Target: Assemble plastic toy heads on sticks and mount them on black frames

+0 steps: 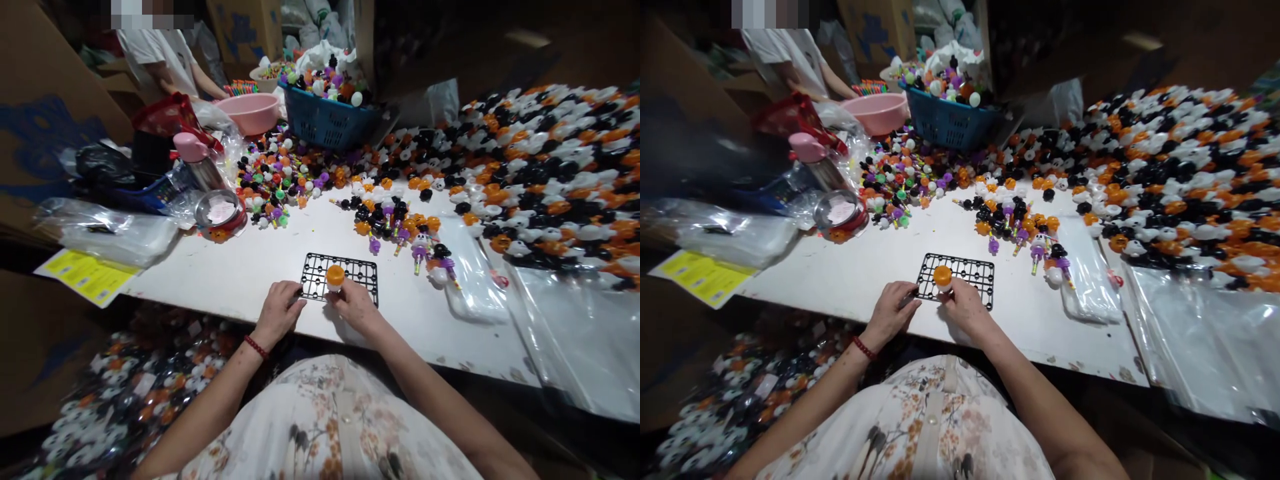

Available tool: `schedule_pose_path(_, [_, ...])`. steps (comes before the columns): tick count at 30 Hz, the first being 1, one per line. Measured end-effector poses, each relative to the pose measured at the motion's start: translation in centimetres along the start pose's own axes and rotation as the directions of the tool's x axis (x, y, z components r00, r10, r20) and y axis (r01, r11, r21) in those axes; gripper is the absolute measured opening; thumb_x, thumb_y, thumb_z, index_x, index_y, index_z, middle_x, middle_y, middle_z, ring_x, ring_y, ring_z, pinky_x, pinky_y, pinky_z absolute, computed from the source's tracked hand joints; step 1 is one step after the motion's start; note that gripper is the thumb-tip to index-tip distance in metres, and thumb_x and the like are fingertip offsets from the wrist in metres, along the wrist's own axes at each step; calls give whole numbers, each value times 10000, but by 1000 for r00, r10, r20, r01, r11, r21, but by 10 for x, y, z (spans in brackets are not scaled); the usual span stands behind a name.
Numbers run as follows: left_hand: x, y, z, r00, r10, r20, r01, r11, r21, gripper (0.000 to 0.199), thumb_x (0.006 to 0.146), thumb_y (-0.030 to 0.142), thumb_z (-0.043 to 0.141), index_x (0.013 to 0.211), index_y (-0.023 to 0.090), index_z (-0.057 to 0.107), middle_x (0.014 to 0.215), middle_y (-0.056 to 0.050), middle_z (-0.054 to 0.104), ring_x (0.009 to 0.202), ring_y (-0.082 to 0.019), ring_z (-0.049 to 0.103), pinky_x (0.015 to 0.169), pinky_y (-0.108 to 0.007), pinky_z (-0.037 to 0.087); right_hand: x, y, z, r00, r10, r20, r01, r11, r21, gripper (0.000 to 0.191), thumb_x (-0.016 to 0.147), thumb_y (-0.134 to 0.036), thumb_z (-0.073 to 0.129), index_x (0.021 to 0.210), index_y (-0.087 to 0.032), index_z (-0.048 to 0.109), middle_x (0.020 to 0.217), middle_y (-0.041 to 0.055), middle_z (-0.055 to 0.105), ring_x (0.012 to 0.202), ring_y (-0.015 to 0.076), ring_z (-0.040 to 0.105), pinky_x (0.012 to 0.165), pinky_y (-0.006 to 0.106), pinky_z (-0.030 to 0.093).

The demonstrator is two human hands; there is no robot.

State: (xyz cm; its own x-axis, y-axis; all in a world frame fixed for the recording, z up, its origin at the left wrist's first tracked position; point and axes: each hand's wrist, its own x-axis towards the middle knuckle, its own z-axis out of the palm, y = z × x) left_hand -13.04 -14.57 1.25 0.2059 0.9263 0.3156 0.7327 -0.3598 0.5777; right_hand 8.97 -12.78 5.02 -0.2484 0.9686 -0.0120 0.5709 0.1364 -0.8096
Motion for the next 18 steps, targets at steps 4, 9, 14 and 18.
schedule_pose_path(4, [10,-3,-4,997,-32,70,37,996,-76,123,854,235,662,974,228,683,976,-38,650,977,-210,559,884,-369,492,9,-7,15,988,101,119,-134,941,311,127,795,-297,646,850,-183,633,789,22,682,737,173,612,686,287,456])
schedule_pose_path(9, [12,-1,-6,993,-69,94,78,993,-87,62,849,248,649,896,217,675,882,-27,622,913,-200,552,824,-345,483,18,-15,38,985,140,102,-166,931,324,148,725,-300,696,804,-178,669,747,20,669,722,178,603,652,286,445])
schedule_pose_path(14, [12,0,-5,992,-83,92,90,993,-74,39,809,164,632,808,203,631,851,-28,618,888,-196,547,792,-327,476,22,-18,43,996,45,73,-52,994,92,51,769,-240,644,750,-192,639,720,7,631,666,159,562,622,270,403])
schedule_pose_path(18, [13,-1,-6,990,-93,109,104,990,-98,27,811,175,618,804,201,619,833,-23,608,869,-194,539,778,-324,466,24,-16,46,995,-67,73,69,998,-16,42,817,-200,626,836,-191,662,796,24,661,735,166,579,683,268,400])
